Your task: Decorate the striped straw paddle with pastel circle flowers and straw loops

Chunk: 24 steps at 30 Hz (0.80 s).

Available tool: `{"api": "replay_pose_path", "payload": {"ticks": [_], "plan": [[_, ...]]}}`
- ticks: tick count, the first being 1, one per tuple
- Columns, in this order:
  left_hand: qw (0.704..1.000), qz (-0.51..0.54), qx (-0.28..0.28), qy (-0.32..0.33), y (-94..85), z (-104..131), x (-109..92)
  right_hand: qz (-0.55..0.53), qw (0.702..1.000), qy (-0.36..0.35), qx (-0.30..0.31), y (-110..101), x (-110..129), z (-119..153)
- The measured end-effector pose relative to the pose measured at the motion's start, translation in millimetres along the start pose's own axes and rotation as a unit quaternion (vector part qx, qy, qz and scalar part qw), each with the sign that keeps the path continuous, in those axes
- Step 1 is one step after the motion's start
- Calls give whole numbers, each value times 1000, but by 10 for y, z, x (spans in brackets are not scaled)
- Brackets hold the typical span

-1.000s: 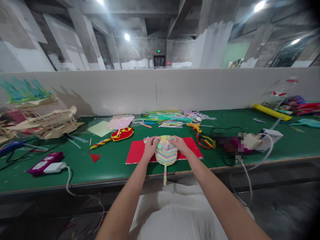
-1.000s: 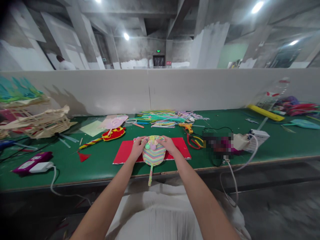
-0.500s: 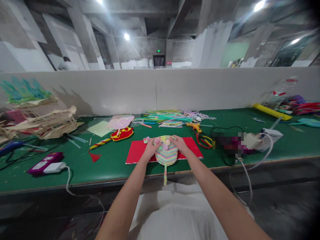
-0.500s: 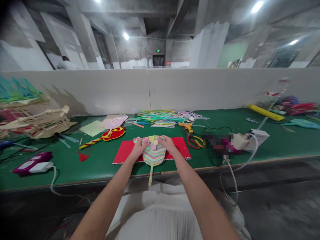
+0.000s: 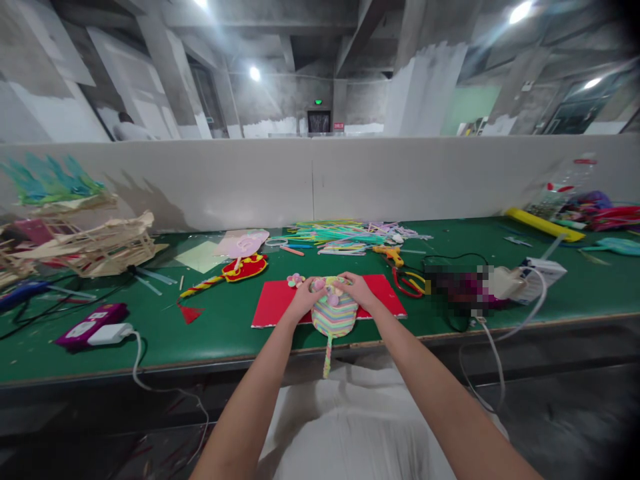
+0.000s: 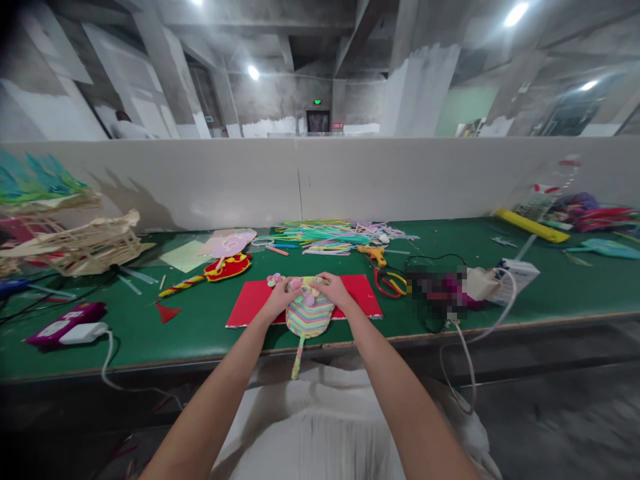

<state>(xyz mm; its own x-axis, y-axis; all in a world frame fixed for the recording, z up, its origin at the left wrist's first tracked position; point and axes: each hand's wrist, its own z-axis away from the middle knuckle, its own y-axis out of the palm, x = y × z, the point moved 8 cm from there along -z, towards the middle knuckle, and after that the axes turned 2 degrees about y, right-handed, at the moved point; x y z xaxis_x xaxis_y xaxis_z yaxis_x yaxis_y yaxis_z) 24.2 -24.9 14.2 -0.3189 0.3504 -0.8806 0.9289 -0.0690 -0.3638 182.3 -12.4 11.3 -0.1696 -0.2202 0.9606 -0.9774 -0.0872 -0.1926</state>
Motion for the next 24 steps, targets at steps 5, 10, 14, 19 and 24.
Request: {"api": "replay_pose_path", "payload": {"ticks": [5,10,14,19,24], "plan": [[999,-27,3,-20,13,10,-34,12,1000,-10,0,-5,15,1],[998,-57,8,-28,21,22,-49,12,1000,-8,2,-8,-9,-5],[998,-63,13,-24,25,27,-64,20,1000,-8,3,-6,-2,-1],[998,-47,23,-23,42,35,-76,28,1000,-9,5,-3,16,8],[999,-32,30,-15,45,36,-66,27,1000,-8,10,12,22,9]]}}
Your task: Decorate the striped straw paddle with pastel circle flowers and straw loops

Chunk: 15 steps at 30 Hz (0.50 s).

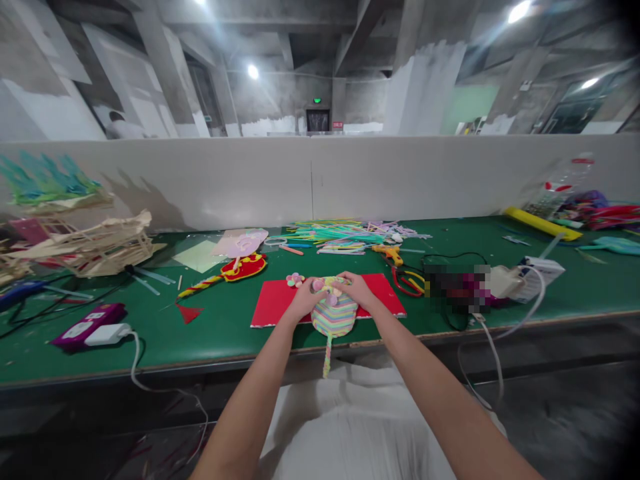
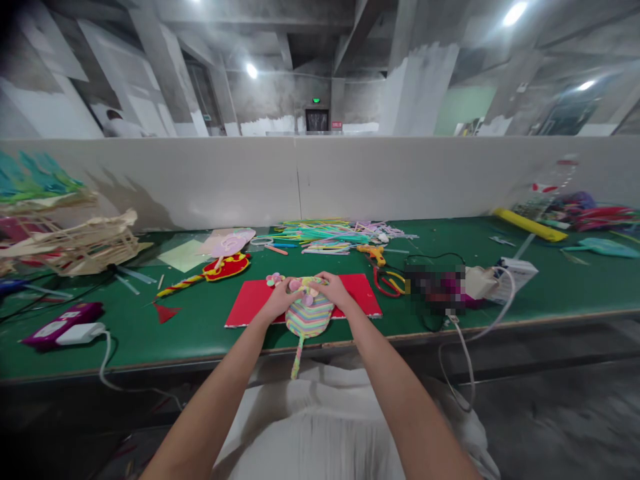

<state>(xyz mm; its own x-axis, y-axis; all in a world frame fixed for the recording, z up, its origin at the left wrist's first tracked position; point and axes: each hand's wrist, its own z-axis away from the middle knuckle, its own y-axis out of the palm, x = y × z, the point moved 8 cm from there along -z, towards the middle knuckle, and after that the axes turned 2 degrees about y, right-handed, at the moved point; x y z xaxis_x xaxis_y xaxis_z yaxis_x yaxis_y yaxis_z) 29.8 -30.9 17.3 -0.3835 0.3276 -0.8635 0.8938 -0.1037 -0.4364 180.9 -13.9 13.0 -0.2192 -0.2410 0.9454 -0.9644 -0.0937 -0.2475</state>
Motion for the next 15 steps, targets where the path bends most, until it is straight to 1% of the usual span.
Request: {"api": "replay_pose_path", "payload": {"ticks": [6,15], "plan": [[1000,3,6,15,4,1,-7,-1,999,-25,46,69,26,19],[1000,-9,2,17,-4,1,-1,-1,999,-22,47,85,24,31]]}}
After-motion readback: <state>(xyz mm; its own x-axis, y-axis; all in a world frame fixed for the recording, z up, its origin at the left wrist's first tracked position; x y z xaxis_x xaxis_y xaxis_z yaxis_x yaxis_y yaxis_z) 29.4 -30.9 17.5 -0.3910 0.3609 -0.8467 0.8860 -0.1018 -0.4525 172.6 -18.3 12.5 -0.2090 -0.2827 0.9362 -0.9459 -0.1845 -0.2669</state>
